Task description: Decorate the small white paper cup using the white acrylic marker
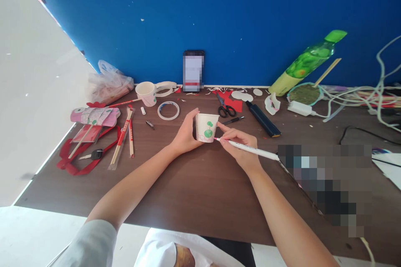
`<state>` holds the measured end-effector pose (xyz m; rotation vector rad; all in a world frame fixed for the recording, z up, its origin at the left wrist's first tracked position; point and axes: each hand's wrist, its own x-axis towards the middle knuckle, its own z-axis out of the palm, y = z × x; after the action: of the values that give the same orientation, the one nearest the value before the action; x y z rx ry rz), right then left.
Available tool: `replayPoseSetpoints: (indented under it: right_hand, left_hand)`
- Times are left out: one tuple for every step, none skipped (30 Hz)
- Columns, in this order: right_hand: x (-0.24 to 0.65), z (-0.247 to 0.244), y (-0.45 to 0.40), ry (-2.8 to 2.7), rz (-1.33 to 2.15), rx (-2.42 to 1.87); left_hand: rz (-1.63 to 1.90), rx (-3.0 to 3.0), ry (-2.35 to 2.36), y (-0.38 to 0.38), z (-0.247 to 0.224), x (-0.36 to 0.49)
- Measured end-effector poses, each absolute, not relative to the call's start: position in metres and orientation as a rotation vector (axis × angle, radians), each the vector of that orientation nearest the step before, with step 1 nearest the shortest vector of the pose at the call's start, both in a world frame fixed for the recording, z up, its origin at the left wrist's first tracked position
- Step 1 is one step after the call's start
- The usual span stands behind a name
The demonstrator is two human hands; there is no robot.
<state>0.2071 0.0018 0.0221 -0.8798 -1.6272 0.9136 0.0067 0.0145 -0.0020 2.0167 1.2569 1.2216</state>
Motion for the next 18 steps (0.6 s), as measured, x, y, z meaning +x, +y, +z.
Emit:
replayPoseSetpoints:
  right_hand:
    - [0.208, 0.023, 0.002, -1.598, 0.920, -0.915]
    - [0.208, 0.023, 0.001, -1.572, 0.922, -0.949]
    - [0.208, 0.024, 0.001, -1.551, 0.923, -0.975]
    - [0.208, 0.024, 0.001, -1.542, 0.929, -0.989]
    - [0.208, 0.024, 0.001, -1.542, 0.937, -0.989]
    - [0.208, 0.025, 0.001, -1.549, 0.945, -0.975]
    - [0.208, 0.025, 0.001, -1.561, 0.949, -0.952]
    - [0.208, 0.025, 0.002, -1.577, 0.950, -0.924]
    - [0.208, 0.025, 0.002, -1.592, 0.947, -0.895]
    - [0.208, 0.026, 0.002, -1.602, 0.938, -0.870]
    - [0.208, 0.026, 0.002, -1.611, 0.925, -0.854]
    - [0.208, 0.026, 0.002, -1.619, 0.909, -0.845]
    - [0.208, 0.026, 0.002, -1.628, 0.893, -0.843]
    - [0.208, 0.026, 0.002, -1.641, 0.874, -0.845]
    - [0.207, 0.026, 0.002, -1.658, 0.855, -0.851]
    - [0.207, 0.026, 0.001, -1.680, 0.835, -0.859]
    - [0.207, 0.026, 0.001, -1.703, 0.814, -0.866]
    - [0.206, 0.026, 0.000, -1.726, 0.792, -0.874]
  left_hand:
    - [1.235, 2.044, 1.243, 0.015, -0.001, 0.006]
    - [1.248, 2.073, 1.221, 0.015, -0.001, 0.006]
    - [1.259, 2.103, 1.195, 0.015, 0.000, 0.006]
    - [1.268, 2.130, 1.171, 0.015, 0.001, 0.005]
    - [1.271, 2.147, 1.158, 0.015, 0.001, 0.005]
    - [1.266, 2.148, 1.159, 0.015, 0.001, 0.005]
    - [1.252, 2.136, 1.170, 0.015, 0.000, 0.005]
    - [1.232, 2.114, 1.189, 0.015, -0.001, 0.005]
    - [1.214, 2.085, 1.210, 0.015, -0.002, 0.004]
    - [1.200, 2.060, 1.222, 0.015, -0.004, 0.004]
    - [1.196, 2.041, 1.228, 0.015, -0.005, 0.004]
    - [1.194, 2.029, 1.227, 0.015, -0.007, 0.005]
    - [1.196, 2.021, 1.225, 0.015, -0.008, 0.005]
    - [1.197, 2.016, 1.225, 0.015, -0.009, 0.005]
    - [1.196, 2.010, 1.227, 0.016, -0.009, 0.005]
    - [1.194, 2.003, 1.231, 0.016, -0.010, 0.005]
    - [1.190, 1.996, 1.235, 0.016, -0.010, 0.005]
    - [1.186, 1.990, 1.239, 0.016, -0.010, 0.005]
